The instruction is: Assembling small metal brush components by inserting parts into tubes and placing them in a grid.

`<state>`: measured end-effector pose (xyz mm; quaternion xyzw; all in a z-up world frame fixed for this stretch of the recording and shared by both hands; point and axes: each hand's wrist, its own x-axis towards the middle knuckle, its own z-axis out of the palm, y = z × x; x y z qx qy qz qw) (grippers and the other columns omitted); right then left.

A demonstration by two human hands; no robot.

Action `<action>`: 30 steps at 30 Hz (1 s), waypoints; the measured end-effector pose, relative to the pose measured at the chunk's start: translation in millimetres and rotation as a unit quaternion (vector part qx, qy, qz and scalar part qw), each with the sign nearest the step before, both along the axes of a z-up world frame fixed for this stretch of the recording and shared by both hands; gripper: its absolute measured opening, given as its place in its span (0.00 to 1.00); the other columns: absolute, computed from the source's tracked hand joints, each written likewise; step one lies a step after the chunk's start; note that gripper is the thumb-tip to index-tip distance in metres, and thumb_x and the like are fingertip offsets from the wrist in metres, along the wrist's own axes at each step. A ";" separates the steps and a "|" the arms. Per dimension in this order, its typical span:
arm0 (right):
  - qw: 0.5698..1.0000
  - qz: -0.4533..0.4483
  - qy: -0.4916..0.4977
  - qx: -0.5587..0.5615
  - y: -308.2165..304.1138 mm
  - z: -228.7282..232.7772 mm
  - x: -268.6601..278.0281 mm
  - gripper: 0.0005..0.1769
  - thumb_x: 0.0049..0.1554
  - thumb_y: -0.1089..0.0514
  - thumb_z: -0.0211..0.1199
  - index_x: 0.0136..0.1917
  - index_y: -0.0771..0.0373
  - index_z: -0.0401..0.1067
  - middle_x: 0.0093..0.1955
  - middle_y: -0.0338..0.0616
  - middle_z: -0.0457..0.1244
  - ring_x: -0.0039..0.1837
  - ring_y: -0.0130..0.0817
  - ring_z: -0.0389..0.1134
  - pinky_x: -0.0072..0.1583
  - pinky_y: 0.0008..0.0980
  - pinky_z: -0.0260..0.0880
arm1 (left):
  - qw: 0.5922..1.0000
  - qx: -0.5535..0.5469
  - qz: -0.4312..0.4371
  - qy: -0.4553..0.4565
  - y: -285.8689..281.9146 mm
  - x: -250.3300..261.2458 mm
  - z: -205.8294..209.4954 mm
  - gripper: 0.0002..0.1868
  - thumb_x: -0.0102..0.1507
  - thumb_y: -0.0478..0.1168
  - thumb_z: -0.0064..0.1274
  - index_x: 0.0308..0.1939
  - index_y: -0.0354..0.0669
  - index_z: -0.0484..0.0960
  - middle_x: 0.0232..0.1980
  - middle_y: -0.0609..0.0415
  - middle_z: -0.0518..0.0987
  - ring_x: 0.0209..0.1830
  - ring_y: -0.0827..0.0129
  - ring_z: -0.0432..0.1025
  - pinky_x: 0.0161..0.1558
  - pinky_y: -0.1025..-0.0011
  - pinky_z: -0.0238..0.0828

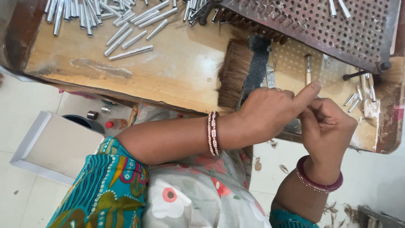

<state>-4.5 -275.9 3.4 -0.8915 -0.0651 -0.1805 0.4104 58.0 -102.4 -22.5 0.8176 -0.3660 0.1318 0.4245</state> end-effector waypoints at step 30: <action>0.990 -0.109 -0.065 -0.068 40.9 -21.5 7.8 0.17 0.59 0.52 0.81 0.49 0.63 0.76 0.42 0.40 0.69 0.45 0.31 0.69 0.54 0.31 0.67 | 0.943 -0.311 0.106 0.043 130.3 -5.0 7.3 0.09 0.72 0.38 0.58 0.40 0.38 0.77 0.55 0.43 0.80 0.57 0.59 0.78 0.55 0.71 0.73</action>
